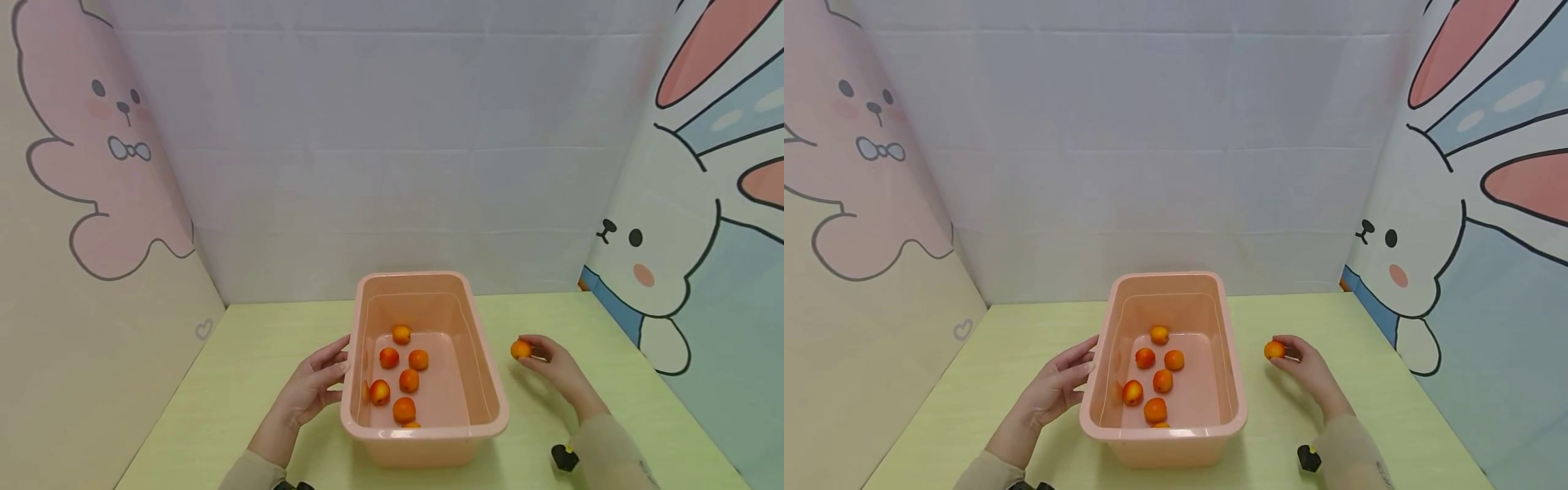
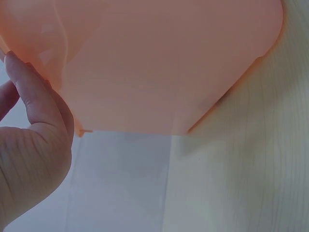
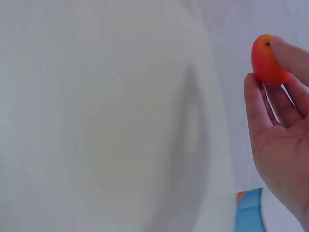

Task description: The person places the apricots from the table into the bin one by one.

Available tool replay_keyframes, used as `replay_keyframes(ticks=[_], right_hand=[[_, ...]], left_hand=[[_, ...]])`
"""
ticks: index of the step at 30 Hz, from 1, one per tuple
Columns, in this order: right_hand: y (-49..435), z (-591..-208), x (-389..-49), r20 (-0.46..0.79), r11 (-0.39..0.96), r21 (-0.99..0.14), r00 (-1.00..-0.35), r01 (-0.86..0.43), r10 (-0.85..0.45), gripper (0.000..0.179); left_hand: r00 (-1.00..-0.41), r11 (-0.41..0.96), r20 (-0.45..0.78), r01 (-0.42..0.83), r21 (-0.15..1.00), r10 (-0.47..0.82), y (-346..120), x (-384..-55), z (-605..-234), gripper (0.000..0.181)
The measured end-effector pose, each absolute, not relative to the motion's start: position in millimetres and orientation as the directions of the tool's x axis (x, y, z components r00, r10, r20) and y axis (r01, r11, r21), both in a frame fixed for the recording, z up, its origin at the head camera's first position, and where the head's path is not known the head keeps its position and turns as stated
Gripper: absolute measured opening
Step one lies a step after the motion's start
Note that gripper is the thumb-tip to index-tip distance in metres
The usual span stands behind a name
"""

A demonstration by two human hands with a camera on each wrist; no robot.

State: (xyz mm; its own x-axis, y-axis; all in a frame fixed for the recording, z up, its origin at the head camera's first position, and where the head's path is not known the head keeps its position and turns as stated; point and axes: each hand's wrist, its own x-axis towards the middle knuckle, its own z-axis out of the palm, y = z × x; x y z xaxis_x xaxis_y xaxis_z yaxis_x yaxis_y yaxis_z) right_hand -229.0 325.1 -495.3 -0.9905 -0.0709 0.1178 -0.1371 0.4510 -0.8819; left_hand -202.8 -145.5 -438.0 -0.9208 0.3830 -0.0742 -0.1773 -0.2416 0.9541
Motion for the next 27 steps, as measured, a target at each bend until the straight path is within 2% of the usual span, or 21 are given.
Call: replay_keyframes(ticks=[9,17,24,27], right_hand=[[301,-400,-257,0.231,0.334,-0.908,-0.968,-0.252,-0.1,0.055],[253,-325,-283,0.295,0.248,-0.908,-0.935,-0.339,-0.199,0.052],[198,-308,-306,0.277,0.135,-0.934,-0.909,-0.33,-0.31,0.048],[178,-312,-313,0.224,0.17,-0.942,-0.918,-0.291,-0.328,0.046]], left_hand=[[-0.922,-0.236,-0.076,-0.176,0.956,0.38,-146,-202,-438,0.061],[-0.923,-0.233,-0.079,-0.177,0.956,0.378,-147,-202,-437,0.062],[-0.923,-0.24,-0.08,-0.181,0.954,0.376,-147,-204,-437,0.061],[-0.922,-0.233,-0.085,-0.183,0.955,0.379,-146,-203,-437,0.061]])
